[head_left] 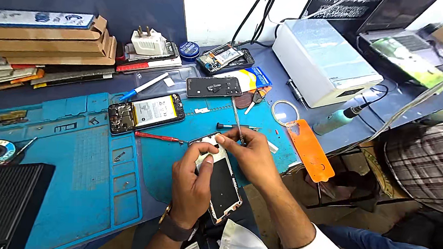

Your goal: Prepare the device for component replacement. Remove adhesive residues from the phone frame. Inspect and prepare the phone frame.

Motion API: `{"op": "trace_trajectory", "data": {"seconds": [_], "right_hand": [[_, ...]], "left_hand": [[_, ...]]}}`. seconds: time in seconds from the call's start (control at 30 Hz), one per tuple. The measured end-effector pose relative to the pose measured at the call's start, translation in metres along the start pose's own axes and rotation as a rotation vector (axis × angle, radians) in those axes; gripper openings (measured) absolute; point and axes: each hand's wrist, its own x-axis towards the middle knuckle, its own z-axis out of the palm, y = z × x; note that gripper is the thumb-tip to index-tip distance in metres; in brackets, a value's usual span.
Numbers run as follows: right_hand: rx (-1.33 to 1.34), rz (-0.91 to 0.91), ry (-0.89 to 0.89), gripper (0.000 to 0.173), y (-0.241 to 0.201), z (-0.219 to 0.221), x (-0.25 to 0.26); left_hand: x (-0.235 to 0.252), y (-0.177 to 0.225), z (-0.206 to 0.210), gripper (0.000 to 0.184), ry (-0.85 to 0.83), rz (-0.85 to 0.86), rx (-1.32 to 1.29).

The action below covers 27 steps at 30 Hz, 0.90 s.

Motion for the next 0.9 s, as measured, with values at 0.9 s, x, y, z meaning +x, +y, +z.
{"op": "trace_trajectory", "data": {"seconds": [0.9], "right_hand": [[0.001, -0.257, 0.102, 0.021, -0.041, -0.035, -0.058]], "left_hand": [[-0.006, 0.074, -0.006, 0.081, 0.12, 0.182, -0.225]]}}
